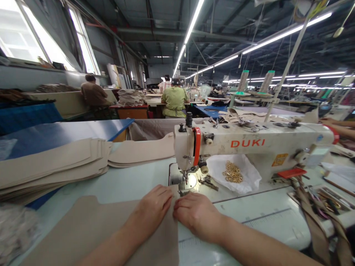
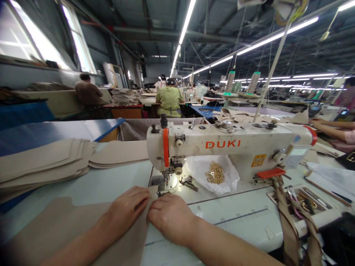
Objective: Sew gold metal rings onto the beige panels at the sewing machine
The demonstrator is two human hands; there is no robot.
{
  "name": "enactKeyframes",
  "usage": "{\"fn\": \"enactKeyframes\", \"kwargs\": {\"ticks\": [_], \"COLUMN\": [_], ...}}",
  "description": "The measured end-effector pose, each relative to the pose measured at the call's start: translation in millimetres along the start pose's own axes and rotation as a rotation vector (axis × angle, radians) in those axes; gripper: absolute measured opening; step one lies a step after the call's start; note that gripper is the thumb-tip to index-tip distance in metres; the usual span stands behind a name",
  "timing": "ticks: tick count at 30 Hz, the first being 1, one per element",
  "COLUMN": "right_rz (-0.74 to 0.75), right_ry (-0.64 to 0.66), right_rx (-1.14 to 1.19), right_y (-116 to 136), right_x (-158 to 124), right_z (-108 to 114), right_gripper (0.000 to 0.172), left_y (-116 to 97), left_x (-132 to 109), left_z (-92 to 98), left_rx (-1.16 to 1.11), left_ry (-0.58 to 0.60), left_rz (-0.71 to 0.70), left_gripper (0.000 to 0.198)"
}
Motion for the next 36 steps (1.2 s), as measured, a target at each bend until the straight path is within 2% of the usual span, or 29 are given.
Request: {"fn": "enactKeyframes", "kwargs": {"ticks": [16,36], "right_rz": [-0.012,-0.075], "right_ry": [-0.035,-0.061], "right_rx": [0.059,0.083], "right_y": [-1.4,-1.2], "right_x": [-0.8,-0.4], "right_z": [-2.0,-0.5], "right_gripper": [0.023,0.017], "left_y": [-5.6,-6.7], "left_x": [5.9,6.2], "left_z": [0.0,-0.6], "left_rx": [0.01,-0.008], "left_ry": [0.015,0.04], "left_rz": [0.0,0.006], "left_gripper": [0.025,0.026]}}
Point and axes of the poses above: each hand's wrist, its own x-axis towards the middle knuckle, its own z-axis out of the back of the hand, y = z × x, the point moved 3 cm from there along x, towards the middle knuckle, and after that the axes turned 10 degrees about y, right-handed, at the moved point
